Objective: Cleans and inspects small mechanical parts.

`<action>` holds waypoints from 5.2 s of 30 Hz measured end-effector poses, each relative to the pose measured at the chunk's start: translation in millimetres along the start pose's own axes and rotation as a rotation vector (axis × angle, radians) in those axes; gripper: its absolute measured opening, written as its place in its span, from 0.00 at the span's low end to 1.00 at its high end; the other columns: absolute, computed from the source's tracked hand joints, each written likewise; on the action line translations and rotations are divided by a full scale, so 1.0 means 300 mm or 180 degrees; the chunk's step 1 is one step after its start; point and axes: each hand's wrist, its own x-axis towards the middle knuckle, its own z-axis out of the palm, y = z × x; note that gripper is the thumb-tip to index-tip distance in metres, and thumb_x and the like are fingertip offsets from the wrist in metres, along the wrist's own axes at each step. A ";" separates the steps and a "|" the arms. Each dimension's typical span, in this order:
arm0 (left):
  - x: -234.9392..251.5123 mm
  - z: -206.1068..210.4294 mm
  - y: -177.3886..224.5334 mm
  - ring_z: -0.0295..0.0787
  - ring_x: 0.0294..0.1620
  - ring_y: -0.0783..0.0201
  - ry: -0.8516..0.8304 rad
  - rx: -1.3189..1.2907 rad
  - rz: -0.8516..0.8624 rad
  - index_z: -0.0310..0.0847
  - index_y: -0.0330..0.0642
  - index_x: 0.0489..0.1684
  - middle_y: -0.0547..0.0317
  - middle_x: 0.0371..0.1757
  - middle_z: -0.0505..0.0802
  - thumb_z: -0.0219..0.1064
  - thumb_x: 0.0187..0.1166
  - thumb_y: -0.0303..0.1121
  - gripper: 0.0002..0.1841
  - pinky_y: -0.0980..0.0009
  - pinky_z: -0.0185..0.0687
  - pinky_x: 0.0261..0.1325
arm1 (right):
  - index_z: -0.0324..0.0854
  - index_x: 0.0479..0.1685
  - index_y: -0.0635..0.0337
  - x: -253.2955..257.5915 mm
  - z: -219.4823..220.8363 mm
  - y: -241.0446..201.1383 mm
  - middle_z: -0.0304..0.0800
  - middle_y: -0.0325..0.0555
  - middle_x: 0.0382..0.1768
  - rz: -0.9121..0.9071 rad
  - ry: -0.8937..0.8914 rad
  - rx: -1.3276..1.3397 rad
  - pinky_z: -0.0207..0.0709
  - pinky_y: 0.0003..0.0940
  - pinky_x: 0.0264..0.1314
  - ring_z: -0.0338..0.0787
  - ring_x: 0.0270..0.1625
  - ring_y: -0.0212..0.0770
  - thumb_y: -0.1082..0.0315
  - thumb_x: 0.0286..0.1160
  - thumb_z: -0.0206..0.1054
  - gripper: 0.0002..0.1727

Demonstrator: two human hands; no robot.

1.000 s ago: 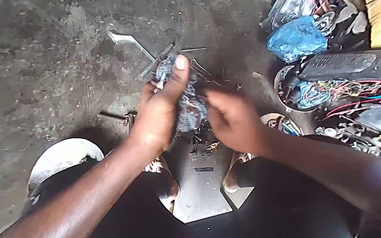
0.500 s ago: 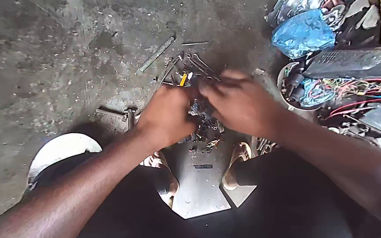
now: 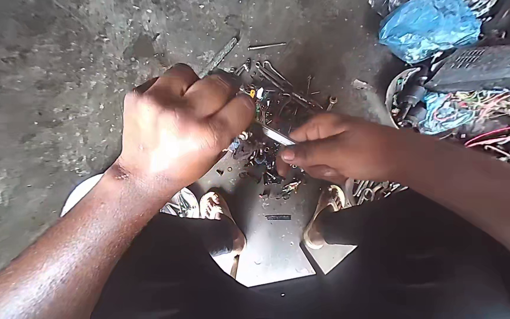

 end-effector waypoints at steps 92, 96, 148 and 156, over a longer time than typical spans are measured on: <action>0.097 -0.008 0.075 0.93 0.46 0.75 -0.0447 -0.2315 -0.1724 0.84 0.58 0.63 0.72 0.45 0.96 0.83 0.60 0.54 0.30 0.63 0.92 0.53 | 0.92 0.35 0.60 0.010 -0.053 -0.056 0.86 0.40 0.23 -0.1530 0.2211 0.0095 0.67 0.25 0.21 0.72 0.18 0.29 0.70 0.71 0.77 0.03; 0.079 0.005 0.033 0.91 0.50 0.80 -0.0353 -0.2791 -0.1548 0.89 0.59 0.58 0.77 0.49 0.95 0.83 0.64 0.46 0.22 0.68 0.92 0.59 | 0.90 0.40 0.60 0.002 -0.078 -0.045 0.81 0.39 0.20 -0.1325 0.2144 0.0311 0.60 0.22 0.16 0.65 0.14 0.27 0.69 0.76 0.74 0.04; 0.080 -0.027 0.010 0.93 0.41 0.61 0.1956 -0.3982 -0.2278 0.89 0.37 0.55 0.52 0.46 0.95 0.68 0.81 0.29 0.10 0.64 0.92 0.47 | 0.90 0.60 0.64 0.022 -0.002 0.036 0.92 0.40 0.37 -0.2177 0.2469 0.0270 0.79 0.21 0.38 0.83 0.32 0.28 0.65 0.87 0.62 0.16; 0.087 -0.025 0.025 0.93 0.46 0.63 0.1907 -0.3806 -0.1963 0.91 0.38 0.54 0.55 0.49 0.96 0.69 0.81 0.28 0.10 0.65 0.92 0.52 | 0.90 0.61 0.65 0.038 0.031 0.029 0.94 0.41 0.39 -0.2286 0.2563 0.0218 0.80 0.20 0.38 0.84 0.33 0.26 0.66 0.87 0.62 0.16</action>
